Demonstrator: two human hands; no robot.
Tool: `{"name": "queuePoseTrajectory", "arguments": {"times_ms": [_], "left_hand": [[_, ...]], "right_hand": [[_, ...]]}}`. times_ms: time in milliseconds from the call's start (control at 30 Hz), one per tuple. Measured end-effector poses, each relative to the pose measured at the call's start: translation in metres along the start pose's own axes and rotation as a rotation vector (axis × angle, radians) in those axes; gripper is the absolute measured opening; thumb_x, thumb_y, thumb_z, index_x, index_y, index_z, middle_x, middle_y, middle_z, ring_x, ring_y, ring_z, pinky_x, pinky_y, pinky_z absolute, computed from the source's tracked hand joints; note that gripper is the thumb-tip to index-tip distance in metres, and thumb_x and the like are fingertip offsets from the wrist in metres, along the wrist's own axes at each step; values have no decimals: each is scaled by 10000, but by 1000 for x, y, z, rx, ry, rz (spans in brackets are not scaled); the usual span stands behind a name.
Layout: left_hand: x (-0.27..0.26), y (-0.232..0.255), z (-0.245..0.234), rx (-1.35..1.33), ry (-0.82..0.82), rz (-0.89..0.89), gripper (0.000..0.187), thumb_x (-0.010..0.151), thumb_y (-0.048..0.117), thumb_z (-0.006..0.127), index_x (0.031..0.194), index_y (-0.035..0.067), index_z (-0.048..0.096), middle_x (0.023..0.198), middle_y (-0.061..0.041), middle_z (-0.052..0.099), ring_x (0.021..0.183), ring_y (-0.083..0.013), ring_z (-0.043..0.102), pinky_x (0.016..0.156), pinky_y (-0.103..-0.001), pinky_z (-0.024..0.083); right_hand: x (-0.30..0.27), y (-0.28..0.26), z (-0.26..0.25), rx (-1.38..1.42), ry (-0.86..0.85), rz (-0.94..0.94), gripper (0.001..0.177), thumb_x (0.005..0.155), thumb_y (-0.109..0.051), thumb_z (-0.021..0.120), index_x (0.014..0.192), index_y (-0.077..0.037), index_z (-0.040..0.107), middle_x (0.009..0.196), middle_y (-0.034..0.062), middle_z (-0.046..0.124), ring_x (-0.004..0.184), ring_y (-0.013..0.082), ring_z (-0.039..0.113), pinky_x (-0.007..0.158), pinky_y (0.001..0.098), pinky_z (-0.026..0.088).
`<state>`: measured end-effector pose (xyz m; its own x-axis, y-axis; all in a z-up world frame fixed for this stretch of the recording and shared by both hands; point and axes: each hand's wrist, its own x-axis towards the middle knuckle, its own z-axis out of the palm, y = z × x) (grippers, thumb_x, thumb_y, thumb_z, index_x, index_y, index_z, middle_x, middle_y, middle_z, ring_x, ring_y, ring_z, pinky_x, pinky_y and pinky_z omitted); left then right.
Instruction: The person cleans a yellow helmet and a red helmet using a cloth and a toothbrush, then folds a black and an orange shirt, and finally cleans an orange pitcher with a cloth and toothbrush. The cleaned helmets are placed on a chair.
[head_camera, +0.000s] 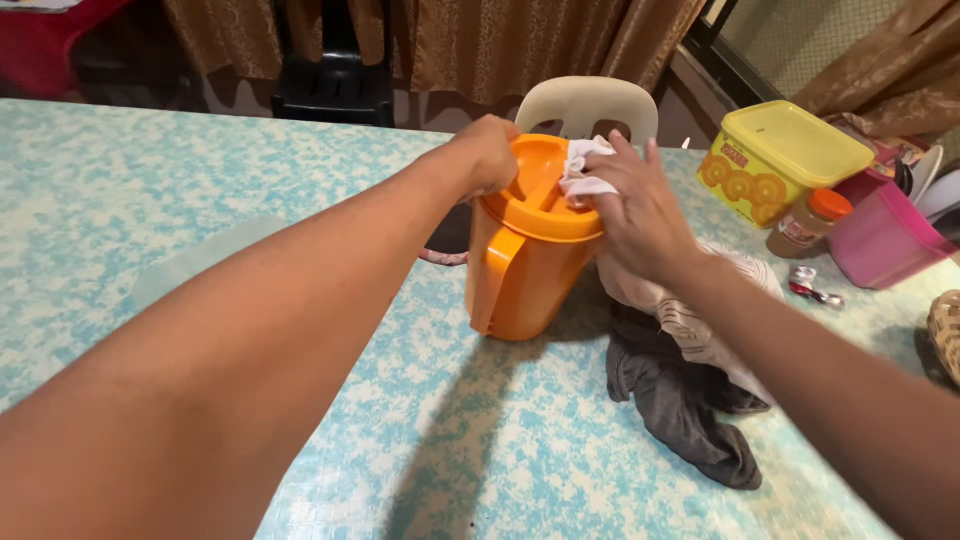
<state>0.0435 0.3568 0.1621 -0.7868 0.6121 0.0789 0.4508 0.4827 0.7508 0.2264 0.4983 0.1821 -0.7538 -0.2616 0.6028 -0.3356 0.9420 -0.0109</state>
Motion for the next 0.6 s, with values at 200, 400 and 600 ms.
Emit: {"name": "queuePoseTrajectory", "arguments": {"times_ms": [200, 400, 600], "left_hand": [[-2, 0, 12, 26, 178, -93, 482, 839, 63, 690, 1309, 165, 664, 1267, -135, 689, 1184, -315, 655, 989, -390, 526], [-34, 3, 23, 4, 402, -196, 463, 976, 341, 594, 1385, 125, 600, 1377, -159, 618, 1251, -412, 585, 1032, -457, 481], [-108, 18, 36, -384, 257, -420, 718, 959, 570, 431, 1575, 223, 306, 1262, -309, 578, 1163, -494, 586, 1023, -522, 440]], "right_hand": [[-21, -15, 40, 171, 178, 223, 128, 996, -116, 583, 968, -55, 692, 1030, 139, 688, 1248, 372, 573, 1207, 561, 269], [-12, -34, 36, 121, 275, 208, 77, 954, -71, 647, 1021, -39, 628, 999, 204, 614, 1030, 401, 524, 912, 486, 415], [15, -43, 26, 917, 353, 751, 287, 1072, -247, 451, 1163, -59, 649, 1139, 137, 707, 1131, 338, 651, 1041, 429, 489]]}}
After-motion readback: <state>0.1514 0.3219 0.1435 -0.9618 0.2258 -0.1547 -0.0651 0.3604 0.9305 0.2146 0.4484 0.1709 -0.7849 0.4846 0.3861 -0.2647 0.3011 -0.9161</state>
